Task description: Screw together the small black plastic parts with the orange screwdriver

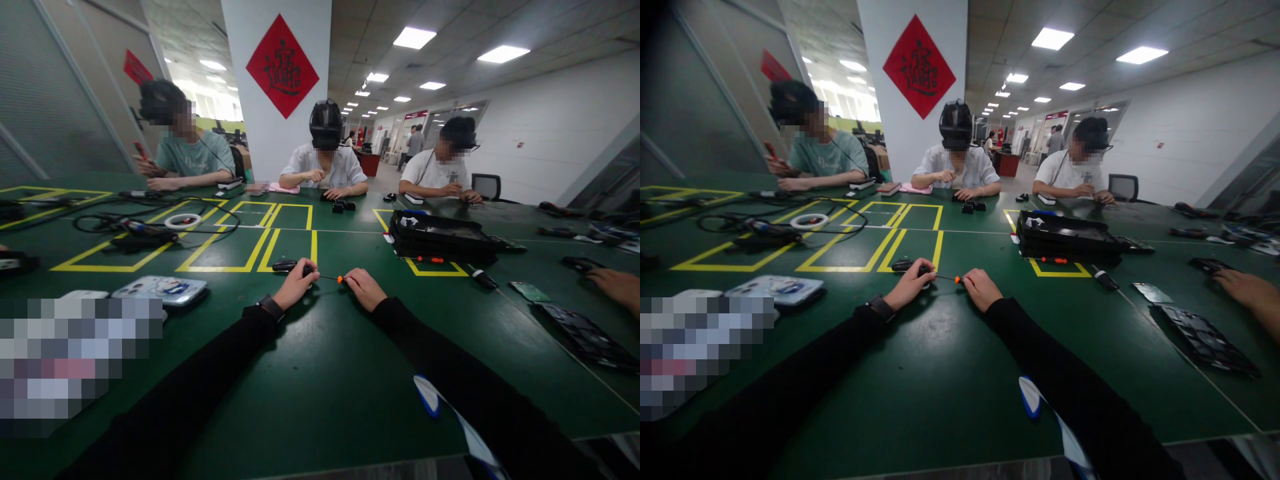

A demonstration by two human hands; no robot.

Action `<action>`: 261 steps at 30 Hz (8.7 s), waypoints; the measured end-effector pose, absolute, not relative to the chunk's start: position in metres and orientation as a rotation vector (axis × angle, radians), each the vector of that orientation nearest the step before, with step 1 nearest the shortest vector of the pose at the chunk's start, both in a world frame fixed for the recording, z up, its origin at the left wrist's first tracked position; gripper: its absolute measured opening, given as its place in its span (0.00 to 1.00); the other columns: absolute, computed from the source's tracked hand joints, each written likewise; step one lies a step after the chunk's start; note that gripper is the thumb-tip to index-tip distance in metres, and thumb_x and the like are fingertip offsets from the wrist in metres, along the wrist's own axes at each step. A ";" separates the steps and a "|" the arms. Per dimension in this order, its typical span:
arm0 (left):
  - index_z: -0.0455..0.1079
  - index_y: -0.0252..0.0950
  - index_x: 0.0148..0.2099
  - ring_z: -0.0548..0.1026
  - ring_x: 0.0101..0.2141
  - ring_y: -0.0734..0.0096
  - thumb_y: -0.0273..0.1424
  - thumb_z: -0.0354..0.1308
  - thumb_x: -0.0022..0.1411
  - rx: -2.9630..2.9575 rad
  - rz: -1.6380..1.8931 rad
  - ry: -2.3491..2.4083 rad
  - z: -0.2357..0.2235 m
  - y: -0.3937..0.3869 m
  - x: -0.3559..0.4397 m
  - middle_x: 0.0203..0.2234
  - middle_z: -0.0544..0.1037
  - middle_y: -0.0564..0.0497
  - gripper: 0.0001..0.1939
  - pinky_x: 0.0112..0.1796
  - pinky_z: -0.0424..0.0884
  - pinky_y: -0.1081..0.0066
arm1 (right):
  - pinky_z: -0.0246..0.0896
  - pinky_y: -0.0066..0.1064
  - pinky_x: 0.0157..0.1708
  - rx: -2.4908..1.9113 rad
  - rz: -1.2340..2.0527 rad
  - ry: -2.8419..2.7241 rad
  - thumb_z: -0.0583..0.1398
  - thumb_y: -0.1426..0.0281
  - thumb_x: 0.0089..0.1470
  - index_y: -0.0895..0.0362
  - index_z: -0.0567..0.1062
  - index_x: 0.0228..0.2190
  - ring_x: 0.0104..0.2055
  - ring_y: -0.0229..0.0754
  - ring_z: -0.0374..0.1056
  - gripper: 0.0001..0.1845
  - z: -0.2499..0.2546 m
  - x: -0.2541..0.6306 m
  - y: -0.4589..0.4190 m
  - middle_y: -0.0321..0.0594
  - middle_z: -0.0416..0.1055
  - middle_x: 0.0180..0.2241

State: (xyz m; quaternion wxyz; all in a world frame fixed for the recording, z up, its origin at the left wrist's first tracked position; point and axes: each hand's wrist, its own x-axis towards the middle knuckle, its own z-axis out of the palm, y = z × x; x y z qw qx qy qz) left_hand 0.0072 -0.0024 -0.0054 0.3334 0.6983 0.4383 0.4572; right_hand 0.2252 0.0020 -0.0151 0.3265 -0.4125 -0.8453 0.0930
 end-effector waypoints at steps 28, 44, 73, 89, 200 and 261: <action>0.61 0.36 0.37 0.66 0.32 0.74 0.34 0.52 0.52 1.886 1.197 1.129 -0.005 -0.001 0.007 0.30 0.67 0.54 0.10 0.38 0.62 0.71 | 0.55 0.31 0.38 -1.052 0.309 -2.186 0.56 0.73 0.47 0.58 0.65 0.34 0.37 0.38 0.59 0.09 -0.016 0.227 0.000 0.39 0.64 0.34; 0.62 0.37 0.41 0.68 0.32 0.73 0.34 0.51 0.52 1.857 1.172 1.107 -0.003 -0.003 0.008 0.31 0.70 0.53 0.12 0.37 0.63 0.70 | 0.55 0.32 0.38 -1.063 0.274 -2.202 0.55 0.72 0.49 0.58 0.65 0.34 0.37 0.39 0.59 0.08 -0.017 0.227 0.002 0.40 0.64 0.34; 0.60 0.35 0.33 0.68 0.31 0.73 0.36 0.55 0.50 1.907 1.184 1.093 0.000 -0.005 0.010 0.28 0.70 0.53 0.11 0.37 0.64 0.69 | 0.51 0.37 0.46 -0.979 0.264 -2.226 0.52 0.71 0.52 0.58 0.68 0.39 0.44 0.41 0.58 0.11 -0.011 0.225 -0.002 0.43 0.66 0.38; 0.61 0.35 0.33 0.67 0.30 0.74 0.38 0.55 0.50 1.926 1.200 1.094 0.000 -0.007 0.010 0.28 0.69 0.53 0.12 0.36 0.64 0.70 | 0.58 0.33 0.39 -1.026 0.387 -2.179 0.58 0.70 0.46 0.58 0.66 0.36 0.37 0.39 0.62 0.13 -0.011 0.226 -0.005 0.40 0.66 0.35; 0.61 0.36 0.34 0.67 0.27 0.75 0.35 0.51 0.52 1.840 1.157 1.111 -0.004 -0.004 0.007 0.25 0.68 0.55 0.09 0.32 0.64 0.73 | 0.54 0.34 0.42 -1.048 0.275 -2.156 0.58 0.71 0.45 0.57 0.66 0.36 0.40 0.41 0.59 0.13 -0.012 0.229 -0.001 0.41 0.63 0.37; 0.61 0.36 0.35 0.66 0.26 0.76 0.38 0.52 0.52 1.882 1.159 1.108 -0.006 -0.003 0.006 0.26 0.67 0.55 0.12 0.30 0.63 0.74 | 0.54 0.32 0.40 -1.020 0.218 -2.244 0.53 0.72 0.50 0.59 0.68 0.31 0.38 0.39 0.59 0.06 -0.014 0.231 0.003 0.41 0.64 0.33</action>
